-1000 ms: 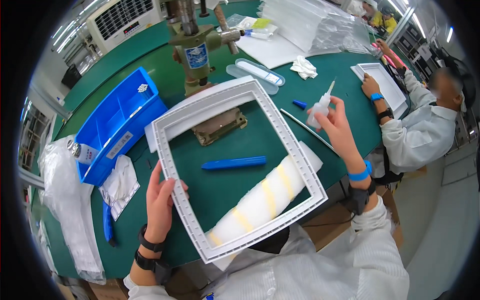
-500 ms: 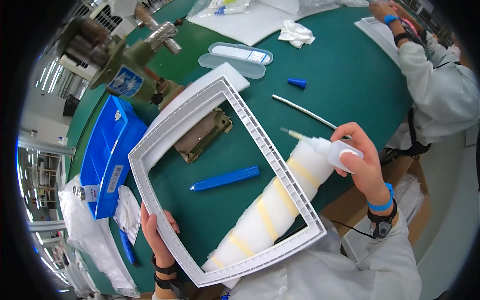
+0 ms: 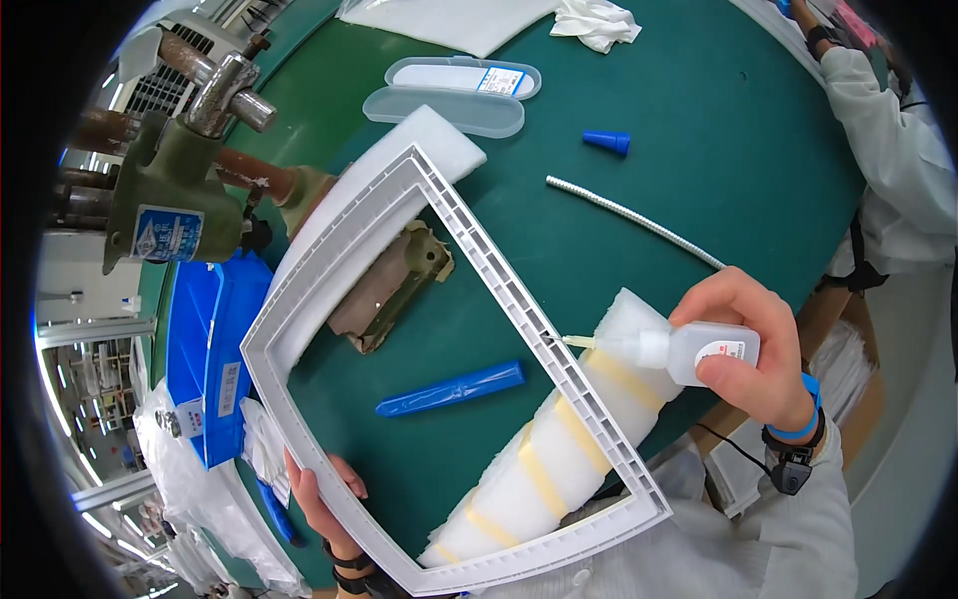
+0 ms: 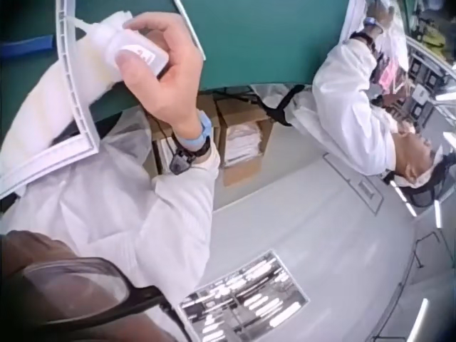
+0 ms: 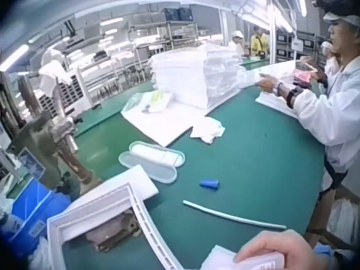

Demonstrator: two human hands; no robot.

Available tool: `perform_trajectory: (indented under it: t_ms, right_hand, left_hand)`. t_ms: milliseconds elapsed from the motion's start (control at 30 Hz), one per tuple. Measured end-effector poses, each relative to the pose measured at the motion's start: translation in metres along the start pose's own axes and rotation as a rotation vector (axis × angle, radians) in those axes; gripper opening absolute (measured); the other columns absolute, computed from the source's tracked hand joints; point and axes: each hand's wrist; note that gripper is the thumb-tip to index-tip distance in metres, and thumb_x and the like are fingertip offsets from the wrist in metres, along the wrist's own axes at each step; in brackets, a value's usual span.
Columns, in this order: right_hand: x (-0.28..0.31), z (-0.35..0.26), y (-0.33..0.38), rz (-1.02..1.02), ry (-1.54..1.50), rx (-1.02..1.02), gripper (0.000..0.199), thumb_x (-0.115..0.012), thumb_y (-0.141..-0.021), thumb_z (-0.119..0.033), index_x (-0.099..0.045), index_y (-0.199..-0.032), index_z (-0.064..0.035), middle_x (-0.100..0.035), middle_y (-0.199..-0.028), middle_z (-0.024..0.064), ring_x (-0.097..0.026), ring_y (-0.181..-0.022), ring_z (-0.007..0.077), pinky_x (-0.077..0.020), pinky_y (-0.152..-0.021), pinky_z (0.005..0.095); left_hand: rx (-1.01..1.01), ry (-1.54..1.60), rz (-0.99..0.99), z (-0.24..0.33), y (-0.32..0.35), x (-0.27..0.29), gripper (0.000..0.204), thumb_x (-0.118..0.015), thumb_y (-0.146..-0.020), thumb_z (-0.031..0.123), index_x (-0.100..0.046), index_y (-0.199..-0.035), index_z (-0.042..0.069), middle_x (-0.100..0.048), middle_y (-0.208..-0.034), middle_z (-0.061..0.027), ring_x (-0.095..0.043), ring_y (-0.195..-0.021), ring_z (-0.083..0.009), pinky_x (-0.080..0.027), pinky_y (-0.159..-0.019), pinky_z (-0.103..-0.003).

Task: Assembling white plastic frames using glue and hand tools on a factory assembly line.

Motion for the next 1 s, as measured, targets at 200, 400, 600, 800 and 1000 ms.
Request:
perform_trajectory:
  t_ms: [200, 400, 600, 800, 1000]
  right_hand:
    - [0.001, -0.012, -0.004, 0.014, 0.131, 0.092, 0.030, -0.069, -0.075, -0.010, -0.065, -0.102, 0.0023, -0.064, -0.071, 0.0031, -0.054, -0.051, 0.0059, -0.0364, -0.048, 0.0218]
    - [-0.003, -0.048, -0.015, 0.004, 0.298, 0.035, 0.032, -0.067, -0.068, -0.015, -0.068, -0.094, 0.0029, -0.067, -0.076, 0.0073, -0.061, -0.057, 0.0123, -0.0431, -0.052, 0.0231]
    - [0.001, -0.058, -0.025, -0.074, 0.384, 0.123, 0.032, -0.068, -0.067, -0.012, -0.069, -0.095, 0.0032, -0.069, -0.079, 0.0095, -0.065, -0.056, 0.0143, -0.0453, -0.051, 0.0232]
    - [0.000, -0.058, -0.028, -0.078, 0.394, 0.131, 0.031, -0.067, -0.067, -0.012, -0.069, -0.094, 0.0036, -0.069, -0.078, 0.0098, -0.066, -0.055, 0.0147, -0.0460, -0.050, 0.0228]
    - [-0.001, -0.057, -0.028, -0.043, 0.373, 0.164, 0.031, -0.067, -0.066, -0.011, -0.069, -0.094, 0.0039, -0.069, -0.078, 0.0105, -0.065, -0.055, 0.0145, -0.0462, -0.050, 0.0229]
  left_hand:
    - [-0.004, 0.000, 0.023, 0.000, -0.001, -0.001, 0.058, -0.042, -0.096, 0.032, -0.033, -0.141, -0.003, -0.052, -0.065, -0.0122, -0.048, -0.047, -0.0155, -0.043, -0.042, -0.026]
    - [-0.014, 0.006, -0.001, -0.002, -0.002, 0.001, 0.054, -0.042, -0.096, 0.031, -0.036, -0.138, -0.003, -0.052, -0.065, -0.0124, -0.048, -0.046, -0.0157, -0.043, -0.041, -0.026]
    - [-0.032, -0.024, -0.023, 0.000, -0.002, -0.001, 0.054, -0.043, -0.096, 0.033, -0.037, -0.135, -0.003, -0.052, -0.065, -0.0121, -0.049, -0.046, -0.0153, -0.044, -0.041, -0.026]
    - [-0.017, -0.019, 0.019, -0.002, -0.001, 0.001, 0.054, -0.043, -0.096, 0.034, -0.037, -0.135, -0.003, -0.052, -0.064, -0.0117, -0.049, -0.045, -0.0153, -0.043, -0.040, -0.025]
    - [-0.028, -0.028, -0.005, -0.002, -0.004, 0.001, 0.053, -0.044, -0.096, 0.034, -0.038, -0.134, -0.002, -0.052, -0.064, -0.0117, -0.049, -0.046, -0.0153, -0.044, -0.040, -0.026]
Point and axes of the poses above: each hand's wrist, its own y-axis away from the middle knuckle, its own x-axis out of the back of the hand, z = x × y
